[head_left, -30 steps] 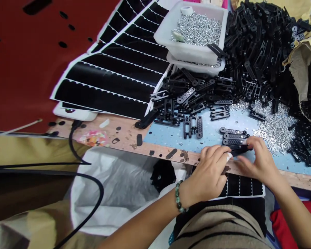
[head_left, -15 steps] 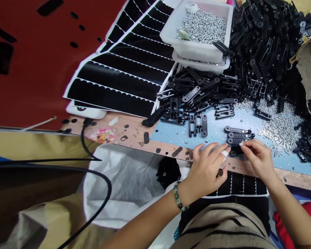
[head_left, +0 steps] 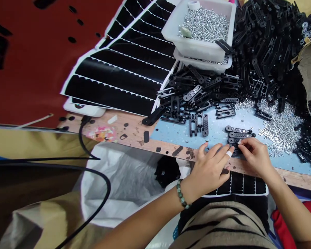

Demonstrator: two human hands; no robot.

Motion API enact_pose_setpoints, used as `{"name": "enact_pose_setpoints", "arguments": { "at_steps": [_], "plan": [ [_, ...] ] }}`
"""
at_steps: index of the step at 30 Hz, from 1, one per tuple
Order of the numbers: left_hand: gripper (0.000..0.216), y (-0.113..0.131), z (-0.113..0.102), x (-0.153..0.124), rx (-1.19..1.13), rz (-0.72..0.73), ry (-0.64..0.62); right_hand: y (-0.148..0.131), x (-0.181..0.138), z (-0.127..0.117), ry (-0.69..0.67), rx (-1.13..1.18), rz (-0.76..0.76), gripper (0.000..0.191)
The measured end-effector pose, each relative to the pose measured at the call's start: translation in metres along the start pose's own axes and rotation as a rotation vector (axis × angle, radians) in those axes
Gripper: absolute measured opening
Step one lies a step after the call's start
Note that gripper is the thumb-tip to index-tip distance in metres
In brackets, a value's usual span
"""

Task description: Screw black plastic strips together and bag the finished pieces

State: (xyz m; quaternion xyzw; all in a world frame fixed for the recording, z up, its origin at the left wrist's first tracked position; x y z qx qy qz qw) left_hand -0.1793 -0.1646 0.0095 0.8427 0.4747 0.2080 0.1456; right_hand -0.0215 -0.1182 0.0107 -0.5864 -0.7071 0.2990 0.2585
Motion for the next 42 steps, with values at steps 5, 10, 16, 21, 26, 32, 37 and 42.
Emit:
{"name": "enact_pose_setpoints", "arguments": {
  "at_steps": [5, 10, 16, 21, 26, 32, 37, 42],
  "plan": [
    [0.049, 0.002, -0.004, 0.008, -0.007, 0.003, -0.053, -0.007, -0.001, -0.013, 0.042, -0.336, -0.057, 0.019],
    [0.036, 0.005, -0.012, 0.019, -0.158, -0.021, -0.065, -0.056, -0.017, -0.013, -0.145, -0.11, -0.579, 0.028],
    [0.041, -0.001, -0.029, 0.022, -0.378, -0.122, 0.154, -0.05, -0.016, -0.014, -0.121, 0.216, -0.388, 0.009],
    [0.046, -0.005, -0.025, 0.019, -0.176, -0.068, 0.082, 0.01, 0.004, -0.014, 0.124, 0.478, 0.239, 0.017],
    [0.04, -0.005, -0.008, 0.017, -0.048, -0.031, 0.018, 0.017, 0.011, 0.003, 0.084, 0.427, 0.316, 0.021],
    [0.038, -0.007, -0.004, 0.013, -0.022, -0.006, 0.04, 0.019, 0.007, 0.005, 0.11, 0.461, 0.338, 0.022],
    [0.039, -0.006, -0.006, 0.014, -0.034, -0.002, 0.041, 0.02, 0.009, 0.006, 0.09, 0.439, 0.319, 0.021],
    [0.04, -0.004, -0.009, 0.017, -0.077, -0.019, 0.007, 0.021, 0.009, 0.005, 0.073, 0.456, 0.317, 0.021]
  ]
}}
Point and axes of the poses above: each hand's wrist, its own x-axis towards the middle knuckle, its own z-axis out of the palm, y = z × x, the point moved 5 cm from there along x, towards the middle knuckle, and after that the axes turned 2 degrees about -z, right-handed, at the moved point
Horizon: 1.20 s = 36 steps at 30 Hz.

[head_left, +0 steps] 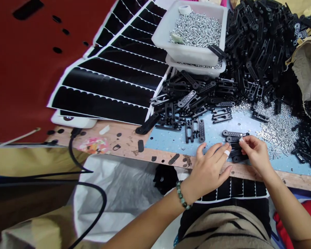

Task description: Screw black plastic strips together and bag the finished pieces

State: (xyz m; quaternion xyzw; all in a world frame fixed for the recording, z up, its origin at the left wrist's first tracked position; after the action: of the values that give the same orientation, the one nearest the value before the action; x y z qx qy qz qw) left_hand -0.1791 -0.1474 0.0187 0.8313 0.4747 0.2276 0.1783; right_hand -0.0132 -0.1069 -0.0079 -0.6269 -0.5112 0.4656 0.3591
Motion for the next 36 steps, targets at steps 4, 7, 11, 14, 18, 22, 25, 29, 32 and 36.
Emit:
{"name": "enact_pose_setpoints", "arguments": {
  "at_steps": [4, 7, 11, 14, 18, 22, 25, 29, 32, 36],
  "plan": [
    [0.039, 0.0, 0.0, 0.0, -0.01, 0.002, 0.007, 0.002, -0.001, 0.0, -0.002, -0.02, -0.014, 0.02],
    [0.04, 0.0, 0.002, 0.001, 0.001, 0.008, 0.013, -0.003, -0.001, 0.002, 0.009, -0.155, -0.088, 0.017],
    [0.04, 0.002, 0.005, 0.004, 0.039, 0.007, 0.02, -0.018, 0.0, 0.002, 0.025, -0.42, -0.252, 0.013],
    [0.039, 0.003, 0.006, 0.005, 0.066, 0.008, 0.023, -0.025, -0.004, -0.001, 0.02, -0.668, -0.34, 0.012],
    [0.04, 0.005, 0.007, 0.005, 0.094, 0.026, 0.018, -0.028, -0.017, -0.007, 0.107, -0.848, -0.503, 0.02],
    [0.041, 0.003, 0.009, 0.007, 0.109, 0.022, 0.014, -0.03, -0.031, -0.004, 0.074, -0.879, -0.701, 0.018],
    [0.042, -0.002, 0.007, 0.01, 0.108, 0.03, 0.018, -0.029, -0.046, -0.03, 0.203, -0.821, -0.658, 0.019],
    [0.049, 0.002, 0.003, 0.008, 0.065, 0.093, 0.099, 0.011, -0.104, -0.081, 0.235, -0.562, -0.547, 0.017],
    [0.057, 0.031, 0.017, -0.004, -0.145, 0.297, 0.102, 0.081, -0.153, -0.099, 0.238, -0.508, -0.224, 0.017],
    [0.047, 0.083, 0.088, -0.023, -0.345, 0.547, -0.353, 0.164, -0.175, -0.102, 0.446, -0.441, 0.196, 0.031]
  ]
}}
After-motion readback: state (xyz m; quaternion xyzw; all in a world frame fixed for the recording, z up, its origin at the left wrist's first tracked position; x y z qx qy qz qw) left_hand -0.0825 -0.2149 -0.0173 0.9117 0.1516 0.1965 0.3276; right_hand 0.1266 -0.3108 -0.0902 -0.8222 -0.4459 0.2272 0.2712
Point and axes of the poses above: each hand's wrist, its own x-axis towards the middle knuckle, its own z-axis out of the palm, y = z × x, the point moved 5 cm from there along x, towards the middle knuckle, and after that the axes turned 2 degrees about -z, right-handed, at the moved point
